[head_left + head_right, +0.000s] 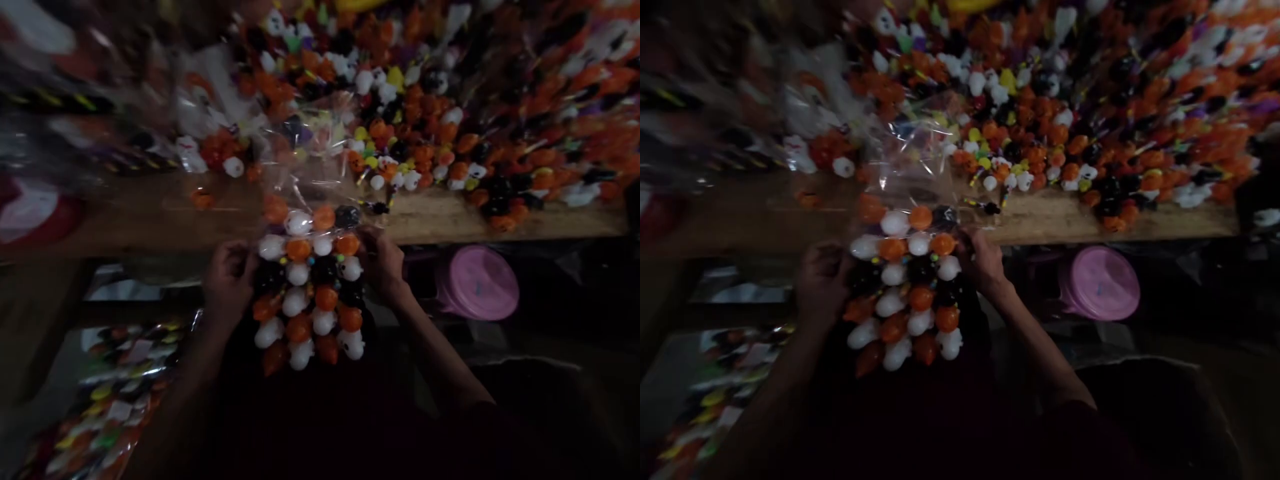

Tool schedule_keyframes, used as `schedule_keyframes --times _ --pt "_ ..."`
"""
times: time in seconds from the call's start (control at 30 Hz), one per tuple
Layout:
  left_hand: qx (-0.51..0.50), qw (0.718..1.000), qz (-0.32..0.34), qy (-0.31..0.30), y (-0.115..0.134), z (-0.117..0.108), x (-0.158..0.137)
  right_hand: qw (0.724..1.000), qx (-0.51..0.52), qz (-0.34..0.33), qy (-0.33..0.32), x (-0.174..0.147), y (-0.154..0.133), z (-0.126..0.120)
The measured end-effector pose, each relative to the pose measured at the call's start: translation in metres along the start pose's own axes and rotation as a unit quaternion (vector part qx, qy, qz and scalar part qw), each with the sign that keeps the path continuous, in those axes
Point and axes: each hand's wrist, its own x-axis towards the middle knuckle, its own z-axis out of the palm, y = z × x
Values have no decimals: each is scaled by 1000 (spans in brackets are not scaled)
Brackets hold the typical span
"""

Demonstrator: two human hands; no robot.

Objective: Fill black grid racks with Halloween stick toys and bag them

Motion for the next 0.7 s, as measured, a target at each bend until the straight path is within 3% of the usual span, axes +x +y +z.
schedule_keyframes --times 0.1,0.2,0.33,0.57,0.7 --pt "48 998 42 7 -3 -17 0 999 -22 -14 35 5 1 4" --pt "135 983 126 4 1 -28 3 998 15 -52 36 23 -8 -1" --pt "226 939 260 12 10 -32 8 995 65 -76 12 31 -20 -17" --pt "309 852 424 9 22 -47 14 996 -63 -3 68 5 -25 -15" --pt "348 816 461 -24 29 -58 22 993 -70 -72 65 2 -22 -15"
